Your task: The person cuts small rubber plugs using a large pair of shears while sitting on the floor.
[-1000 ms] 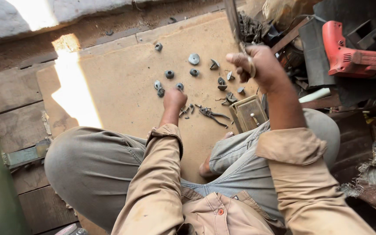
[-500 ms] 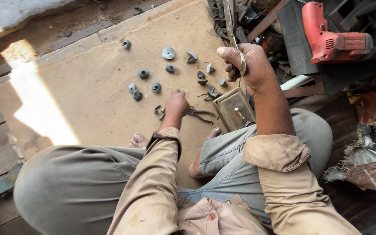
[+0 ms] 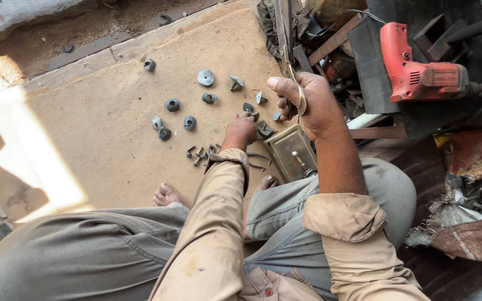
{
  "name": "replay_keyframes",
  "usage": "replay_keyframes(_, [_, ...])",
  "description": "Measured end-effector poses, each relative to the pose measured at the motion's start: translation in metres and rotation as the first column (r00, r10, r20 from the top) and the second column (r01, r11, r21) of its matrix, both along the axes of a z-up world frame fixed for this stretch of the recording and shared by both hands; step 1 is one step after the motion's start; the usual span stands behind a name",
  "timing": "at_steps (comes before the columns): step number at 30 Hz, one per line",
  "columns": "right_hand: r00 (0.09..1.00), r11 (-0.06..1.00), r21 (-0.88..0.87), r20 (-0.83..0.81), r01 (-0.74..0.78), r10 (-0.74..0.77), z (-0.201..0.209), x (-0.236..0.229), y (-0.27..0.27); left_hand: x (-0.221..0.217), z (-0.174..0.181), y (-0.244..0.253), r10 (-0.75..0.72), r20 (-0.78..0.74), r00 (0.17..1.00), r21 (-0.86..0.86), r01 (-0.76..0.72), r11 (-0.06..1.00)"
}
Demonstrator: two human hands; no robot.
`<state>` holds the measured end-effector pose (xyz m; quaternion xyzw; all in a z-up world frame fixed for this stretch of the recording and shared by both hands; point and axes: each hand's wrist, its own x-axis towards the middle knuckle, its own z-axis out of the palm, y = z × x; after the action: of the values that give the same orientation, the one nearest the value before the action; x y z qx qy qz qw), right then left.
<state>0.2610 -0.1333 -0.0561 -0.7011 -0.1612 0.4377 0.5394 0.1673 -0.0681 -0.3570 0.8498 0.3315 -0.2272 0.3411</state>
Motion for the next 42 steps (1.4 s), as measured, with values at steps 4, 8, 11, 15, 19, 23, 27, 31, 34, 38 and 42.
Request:
replay_keyframes(4, [1.0,1.0,-0.005,0.02,-0.024,0.024,0.0,0.001,0.002,-0.004,-0.01,0.009,0.261,0.236,0.936,-0.189,-0.22,0.957])
replay_keyframes(8, [1.0,0.998,0.057,-0.005,-0.017,0.018,-0.002,-0.002,0.006,-0.031,0.001,0.022,0.74,0.278,0.613,-0.636,-0.46,0.62])
replay_keyframes(11, [1.0,0.998,0.065,-0.012,-0.022,0.023,0.0,-0.006,0.014,-0.049,0.027,0.03,0.848,0.302,0.436,-0.769,-0.414,0.487])
replay_keyframes(15, [0.998,0.994,0.089,-0.03,-0.06,0.063,-0.004,-0.013,0.021,-0.065,0.062,0.04,0.907,0.251,0.337,-0.839,-0.391,0.377])
replay_keyframes(19, [0.993,0.988,0.103,0.001,-0.117,0.117,-0.005,-0.018,0.027,-0.075,0.101,0.06,0.936,0.225,0.272,-0.883,-0.349,0.314])
replay_keyframes(23, [0.984,0.983,0.072,0.061,-0.171,0.167,-0.003,-0.025,0.028,-0.09,0.169,0.099,0.889,0.341,0.306,-0.801,-0.4,0.445])
replay_keyframes(27, [0.957,0.959,0.108,0.153,-0.263,0.246,-0.013,-0.035,0.022,-0.119,0.257,0.12,0.745,0.566,0.353,-0.577,-0.476,0.664])
replay_keyframes(31, [0.915,0.906,0.133,0.099,-0.401,0.39,-0.03,-0.05,0.018,-0.148,0.32,0.108,0.751,0.619,0.23,-0.66,-0.367,0.656])
replay_keyframes(34, [0.87,0.853,0.168,0.112,-0.494,0.481,-0.042,-0.067,0.009,-0.167,0.335,0.089,0.815,0.573,0.087,-0.78,-0.245,0.575])
replay_keyframes(38, [0.825,0.798,0.209,0.144,-0.565,0.546,-0.046,-0.089,-0.008,-0.168,0.33,0.083,0.85,0.526,-0.025,-0.836,-0.196,0.512])
replay_keyframes(42, [0.83,0.805,0.282,-0.049,-0.522,0.556,-0.047,-0.107,-0.013,-0.164,0.315,0.087,0.839,0.544,-0.012,-0.803,-0.298,0.516])
